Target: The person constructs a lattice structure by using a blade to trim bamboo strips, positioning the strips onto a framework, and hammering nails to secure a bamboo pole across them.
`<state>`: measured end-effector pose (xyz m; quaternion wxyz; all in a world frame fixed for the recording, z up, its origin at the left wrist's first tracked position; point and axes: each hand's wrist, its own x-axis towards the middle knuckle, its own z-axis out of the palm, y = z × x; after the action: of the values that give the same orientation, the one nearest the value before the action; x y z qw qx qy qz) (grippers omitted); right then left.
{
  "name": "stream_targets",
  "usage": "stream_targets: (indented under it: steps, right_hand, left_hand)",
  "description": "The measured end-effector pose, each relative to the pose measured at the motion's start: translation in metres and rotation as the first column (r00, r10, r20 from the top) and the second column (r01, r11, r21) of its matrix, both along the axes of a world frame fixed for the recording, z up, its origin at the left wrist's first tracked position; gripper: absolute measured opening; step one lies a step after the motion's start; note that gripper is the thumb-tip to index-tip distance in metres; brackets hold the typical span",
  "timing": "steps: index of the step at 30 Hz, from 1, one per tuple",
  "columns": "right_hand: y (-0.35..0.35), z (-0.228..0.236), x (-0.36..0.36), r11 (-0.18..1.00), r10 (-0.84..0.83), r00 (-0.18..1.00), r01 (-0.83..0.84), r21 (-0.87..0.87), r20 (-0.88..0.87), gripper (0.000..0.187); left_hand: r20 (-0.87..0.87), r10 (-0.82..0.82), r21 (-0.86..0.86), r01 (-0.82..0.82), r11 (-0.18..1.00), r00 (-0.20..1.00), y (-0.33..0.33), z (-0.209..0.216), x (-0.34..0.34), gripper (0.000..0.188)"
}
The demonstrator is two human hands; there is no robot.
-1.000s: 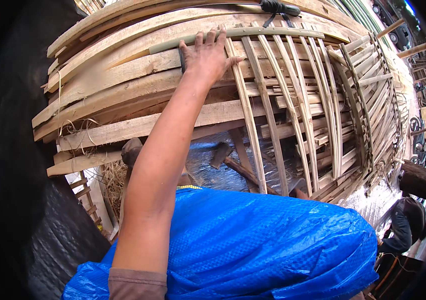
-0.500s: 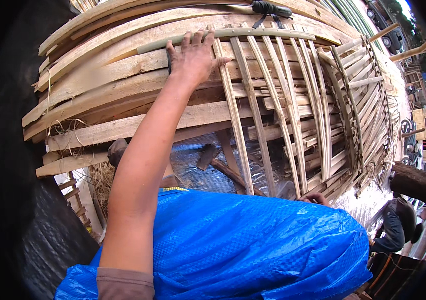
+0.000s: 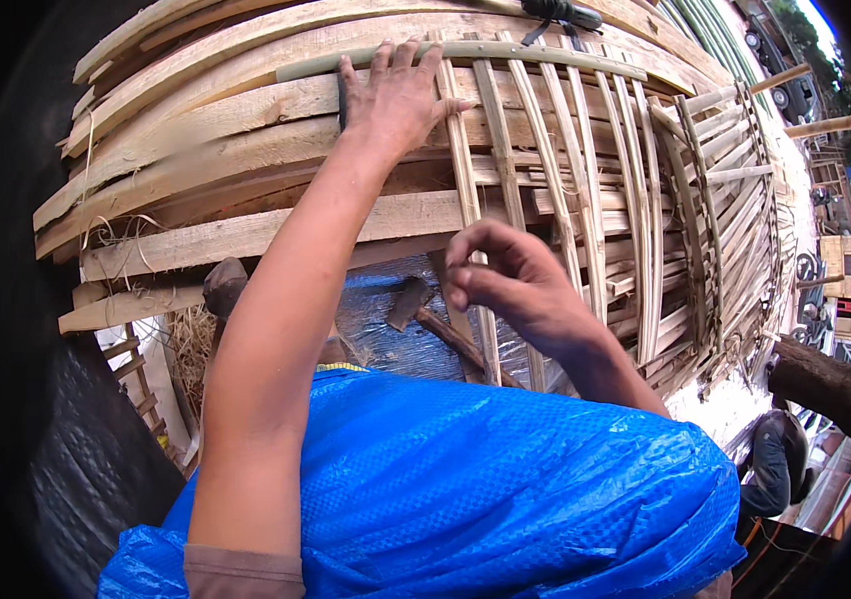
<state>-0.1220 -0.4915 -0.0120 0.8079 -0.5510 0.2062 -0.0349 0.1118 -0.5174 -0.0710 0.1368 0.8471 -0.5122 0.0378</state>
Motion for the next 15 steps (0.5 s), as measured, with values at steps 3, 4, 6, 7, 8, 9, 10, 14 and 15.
stream_targets:
  steps: [3,4,6,7,8,9,10,14,15]
  right_hand:
    - [0.052,-0.056,0.012,0.977,0.212,0.962,-0.213,0.012,-0.169,0.008]
    - [0.066,-0.070,0.008,0.963,0.255,0.933,-0.268,-0.018,-0.255,0.009]
    - [0.076,-0.088,0.002,0.979,0.156,0.903,-0.195,-0.058,-0.400,0.015]
    - [0.081,-0.094,0.000,0.984,0.100,0.878,-0.156,-0.084,-0.468,0.020]
    - [0.084,-0.095,-0.001,0.955,0.015,0.888,-0.148,-0.255,-0.460,0.024]
    - [0.088,-0.096,-0.002,0.898,-0.070,0.897,-0.135,-0.419,-0.437,0.028]
    - [0.092,-0.098,-0.004,0.813,-0.150,0.904,-0.117,-0.570,-0.400,0.033]
    - [0.100,-0.125,-0.008,0.164,-0.223,0.899,-0.346,-0.924,-0.377,0.047]
    - [0.100,-0.130,-0.009,0.115,-0.250,0.854,-0.442,-0.890,-0.456,0.051]
  left_hand:
    - [0.002,-0.022,-0.026,0.022,0.999,1.000,-0.007,-0.004,-0.004,0.086]
    - [0.001,-0.024,-0.031,0.024,0.999,1.000,-0.008,-0.004,-0.005,0.086]
    - [-0.003,-0.008,-0.026,0.008,1.000,1.000,-0.003,-0.006,-0.002,0.086]
    - [-0.007,-0.003,-0.018,0.003,1.000,1.000,-0.002,-0.007,-0.001,0.086]
    - [-0.011,-0.004,-0.016,0.004,1.000,1.000,-0.002,-0.007,0.000,0.085]
    - [-0.007,-0.006,-0.032,0.006,0.999,1.000,-0.001,-0.008,0.001,0.087]
    - [-0.013,-0.003,-0.027,0.003,1.000,1.000,0.001,-0.009,0.000,0.087]
    - [-0.043,-0.022,0.007,0.022,1.000,0.999,0.001,-0.003,0.002,0.088]
    - [-0.063,-0.031,0.012,0.032,0.999,0.998,-0.001,-0.002,0.001,0.087]
